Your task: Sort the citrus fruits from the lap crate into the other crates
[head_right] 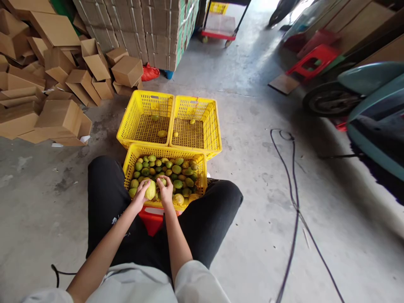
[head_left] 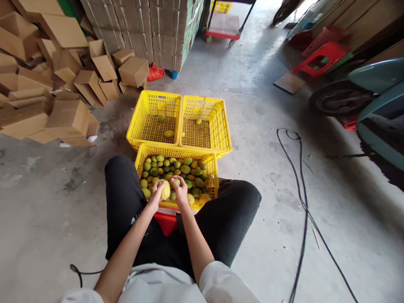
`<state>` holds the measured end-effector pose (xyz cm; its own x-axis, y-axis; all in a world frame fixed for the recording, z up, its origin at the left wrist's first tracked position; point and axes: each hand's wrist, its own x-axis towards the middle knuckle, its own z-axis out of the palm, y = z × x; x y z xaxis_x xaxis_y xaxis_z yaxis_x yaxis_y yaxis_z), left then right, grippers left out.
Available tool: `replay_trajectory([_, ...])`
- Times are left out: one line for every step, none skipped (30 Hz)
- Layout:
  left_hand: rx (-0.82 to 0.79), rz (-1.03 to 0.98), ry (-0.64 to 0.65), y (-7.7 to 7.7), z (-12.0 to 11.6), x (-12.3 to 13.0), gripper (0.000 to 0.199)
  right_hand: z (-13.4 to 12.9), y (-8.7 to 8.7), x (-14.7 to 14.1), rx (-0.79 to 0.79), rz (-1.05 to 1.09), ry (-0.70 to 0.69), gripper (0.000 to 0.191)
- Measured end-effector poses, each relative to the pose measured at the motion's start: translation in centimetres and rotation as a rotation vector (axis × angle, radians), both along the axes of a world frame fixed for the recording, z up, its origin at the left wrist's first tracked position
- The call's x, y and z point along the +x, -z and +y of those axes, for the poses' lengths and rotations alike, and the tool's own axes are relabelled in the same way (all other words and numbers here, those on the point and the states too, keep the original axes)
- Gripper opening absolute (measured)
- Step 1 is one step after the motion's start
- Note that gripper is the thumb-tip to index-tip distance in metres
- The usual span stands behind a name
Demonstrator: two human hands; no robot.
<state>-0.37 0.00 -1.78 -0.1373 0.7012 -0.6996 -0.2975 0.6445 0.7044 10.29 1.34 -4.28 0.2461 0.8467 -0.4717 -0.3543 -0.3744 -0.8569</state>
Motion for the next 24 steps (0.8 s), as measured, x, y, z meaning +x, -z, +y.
replay_trajectory([-0.006, -0.005, -0.011, 0.1, 0.0, 0.0, 0.043, 0.1, 0.1, 0.0, -0.019, 0.024, 0.014, 0.034])
replay_trajectory([-0.009, -0.011, -0.026, 0.2, 0.0, -0.1, 0.042, 0.1, 0.1, 0.1, -0.039, 0.056, 0.031, 0.035])
replay_trajectory([-0.006, -0.017, -0.043, 0.3, 0.1, -0.1, 0.040, 0.2, 0.2, 0.1, -0.059, 0.101, 0.051, 0.035])
replay_trajectory([0.008, -0.021, -0.057, 0.4, 0.1, -0.2, 0.038, 0.3, 0.4, 0.2, -0.078, 0.153, 0.070, 0.035])
replay_trajectory([0.031, -0.021, -0.066, 0.5, 0.1, -0.3, 0.036, 0.4, 0.5, 0.3, -0.093, 0.205, 0.083, 0.035])
replay_trajectory([0.058, -0.017, -0.066, 0.5, 0.1, -0.3, 0.035, 0.5, 0.6, 0.4, -0.104, 0.250, 0.087, 0.034])
replay_trajectory([0.082, -0.008, -0.060, 0.4, 0.1, -0.4, 0.035, 0.5, 0.6, 0.4, -0.112, 0.284, 0.086, 0.034])
replay_trajectory([0.097, 0.001, -0.052, 0.4, 0.1, -0.4, 0.034, 0.5, 0.7, 0.5, -0.119, 0.304, 0.083, 0.034])
replay_trajectory([0.100, 0.007, -0.044, 0.3, 0.0, -0.4, 0.034, 0.5, 0.7, 0.6, -0.127, 0.313, 0.079, 0.034])
replay_trajectory([0.094, 0.009, -0.043, 0.2, 0.0, -0.4, 0.032, 0.5, 0.8, 0.6, -0.136, 0.315, 0.076, 0.033])
replay_trajectory([0.089, 0.010, -0.049, 0.1, 0.0, -0.4, 0.029, 0.4, 0.8, 0.6, -0.149, 0.318, 0.077, 0.031])
replay_trajectory([0.091, 0.014, -0.066, 0.1, 0.1, -0.3, 0.025, 0.4, 0.9, 0.6, -0.167, 0.318, 0.084, 0.029])
replay_trajectory([0.101, 0.022, -0.089, 0.1, 0.1, -0.3, 0.019, 0.4, 1.0, 0.6, -0.189, 0.316, 0.096, 0.027])
replay_trajectory([0.114, 0.035, -0.113, 0.1, 0.2, -0.2, 0.014, 0.4, 1.1, 0.6, -0.214, 0.311, 0.109, 0.025])
replay_trajectory([0.130, 0.050, -0.129, 0.2, 0.2, -0.2, 0.009, 0.4, 1.3, 0.6, -0.239, 0.304, 0.122, 0.024])
replay_trajectory([0.150, 0.066, -0.136, 0.2, 0.3, -0.2, 0.006, 0.4, 1.5, 0.5, -0.259, 0.294, 0.135, 0.024])
replay_trajectory([0.167, 0.075, -0.132, 0.4, 0.3, -0.2, 0.007, 0.4, 1.7, 0.5, -0.272, 0.280, 0.146, 0.024])
replay_trajectory([0.176, 0.067, -0.120, 0.5, 0.3, -0.2, 0.010, 0.4, 1.9, 0.5, -0.277, 0.262, 0.155, 0.025])
replay_trajectory([0.165, 0.043, -0.102, 0.6, 0.2, -0.2, 0.013, 0.4, 2.1, 0.5, -0.276, 0.245, 0.161, 0.026])
replay_trajectory([0.127, 0.007, -0.085, 0.6, 0.2, -0.2, 0.016, 0.4, 2.2, 0.5, -0.271, 0.230, 0.166, 0.028])
replay_trajectory([0.063, -0.037, -0.072, 0.7, 0.1, -0.2, 0.019, 0.3, 2.3, 0.5, -0.267, 0.220, 0.168, 0.029])
replay_trajectory([-0.027, -0.088, -0.065, 0.7, -0.1, -0.1, 0.020, 0.3, 2.3, 0.5, -0.265, 0.213, 0.167, 0.030])
replay_trajectory([-0.126, -0.144, -0.059, 0.7, -0.2, 0.0, 0.022, 0.1, 2.3, 0.4, -0.264, 0.211, 0.164, 0.030])
replay_trajectory([-0.219, -0.204, -0.061, 0.6, -0.3, 0.1, 0.024, 0.0, 2.3, 0.3, -0.263, 0.214, 0.161, 0.030])
